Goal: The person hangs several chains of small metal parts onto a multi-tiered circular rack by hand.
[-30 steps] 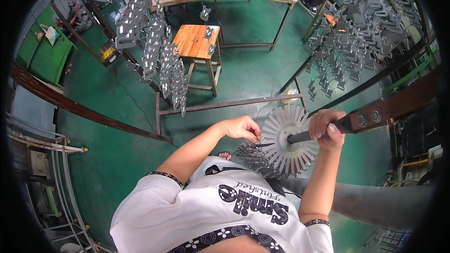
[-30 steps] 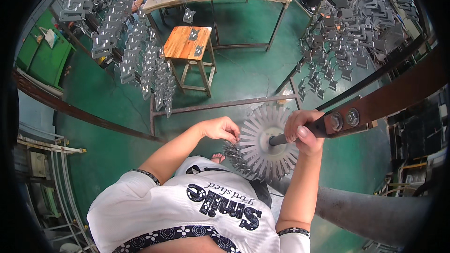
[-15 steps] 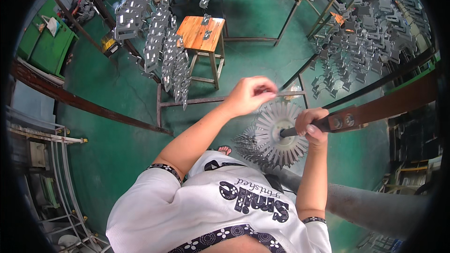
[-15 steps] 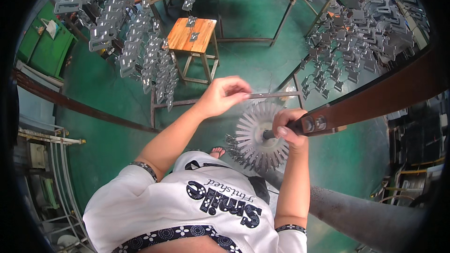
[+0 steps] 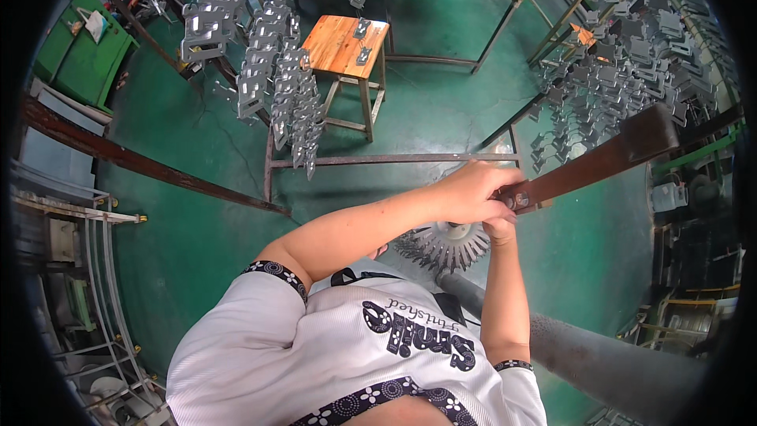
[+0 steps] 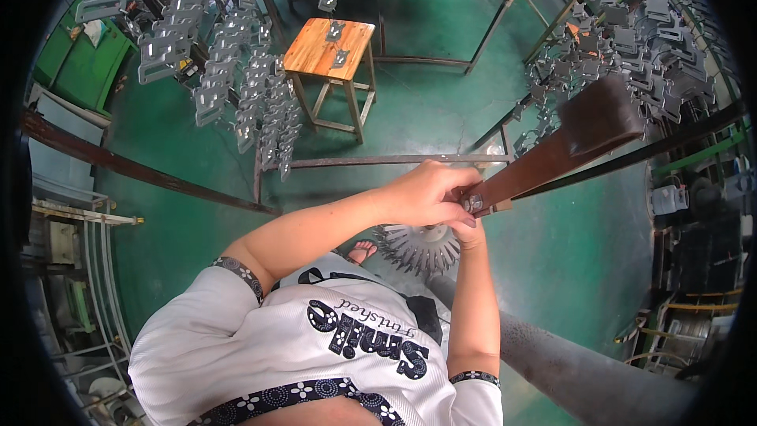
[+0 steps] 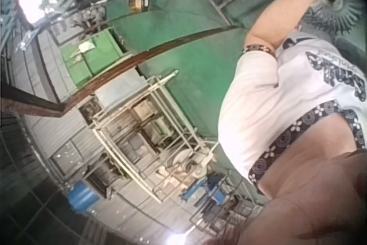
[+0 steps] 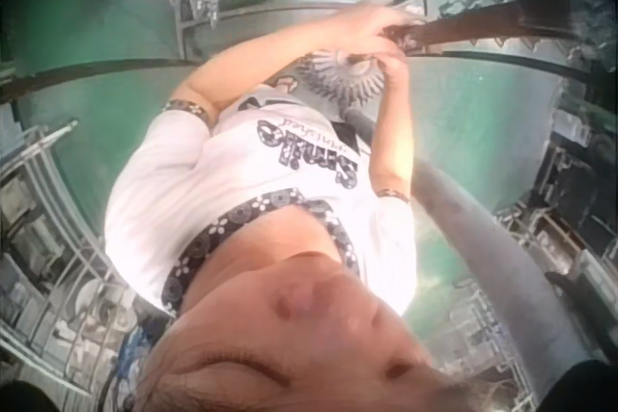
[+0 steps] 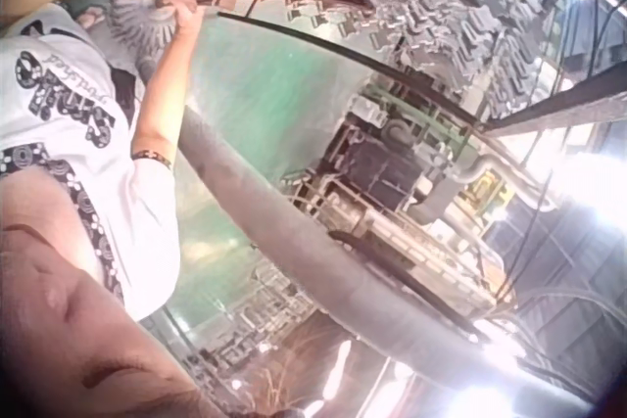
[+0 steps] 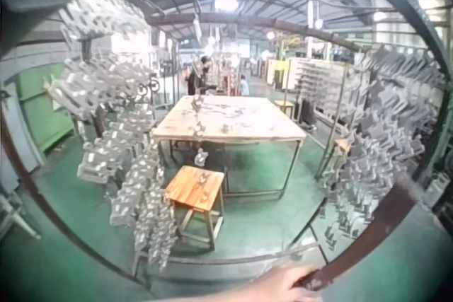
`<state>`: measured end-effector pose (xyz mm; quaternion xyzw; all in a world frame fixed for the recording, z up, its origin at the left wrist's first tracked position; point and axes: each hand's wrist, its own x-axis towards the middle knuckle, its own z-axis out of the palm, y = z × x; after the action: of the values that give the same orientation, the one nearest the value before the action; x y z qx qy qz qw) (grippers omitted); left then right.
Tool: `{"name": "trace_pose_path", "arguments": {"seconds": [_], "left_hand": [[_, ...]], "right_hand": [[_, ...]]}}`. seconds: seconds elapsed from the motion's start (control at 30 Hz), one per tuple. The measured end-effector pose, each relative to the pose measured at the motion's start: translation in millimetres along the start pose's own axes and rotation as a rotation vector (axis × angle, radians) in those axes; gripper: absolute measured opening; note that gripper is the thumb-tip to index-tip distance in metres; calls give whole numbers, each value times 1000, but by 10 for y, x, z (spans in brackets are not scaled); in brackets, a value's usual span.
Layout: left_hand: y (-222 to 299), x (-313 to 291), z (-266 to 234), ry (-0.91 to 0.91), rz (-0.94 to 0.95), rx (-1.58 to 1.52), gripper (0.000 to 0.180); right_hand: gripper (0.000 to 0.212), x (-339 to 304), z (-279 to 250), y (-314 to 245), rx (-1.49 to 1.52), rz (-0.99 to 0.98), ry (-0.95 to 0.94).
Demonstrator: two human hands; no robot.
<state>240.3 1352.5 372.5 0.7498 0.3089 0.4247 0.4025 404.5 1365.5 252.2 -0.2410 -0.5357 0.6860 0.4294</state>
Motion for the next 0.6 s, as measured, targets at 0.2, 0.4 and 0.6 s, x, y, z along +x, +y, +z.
{"name": "trace_pose_path", "arguments": {"seconds": [0.2,0.4,0.6], "left_hand": [[-202,-116,89,63,-49,50,30],[-335,-188,205,151,-95,122,30],[-467,-256,297,210,-133,109,32]], "right_hand": [[63,-44,-79,229,-22,50,77],[38,-30,-183,452,-200,165,174],[31,-40,-121,396,-320,179,135]]}}
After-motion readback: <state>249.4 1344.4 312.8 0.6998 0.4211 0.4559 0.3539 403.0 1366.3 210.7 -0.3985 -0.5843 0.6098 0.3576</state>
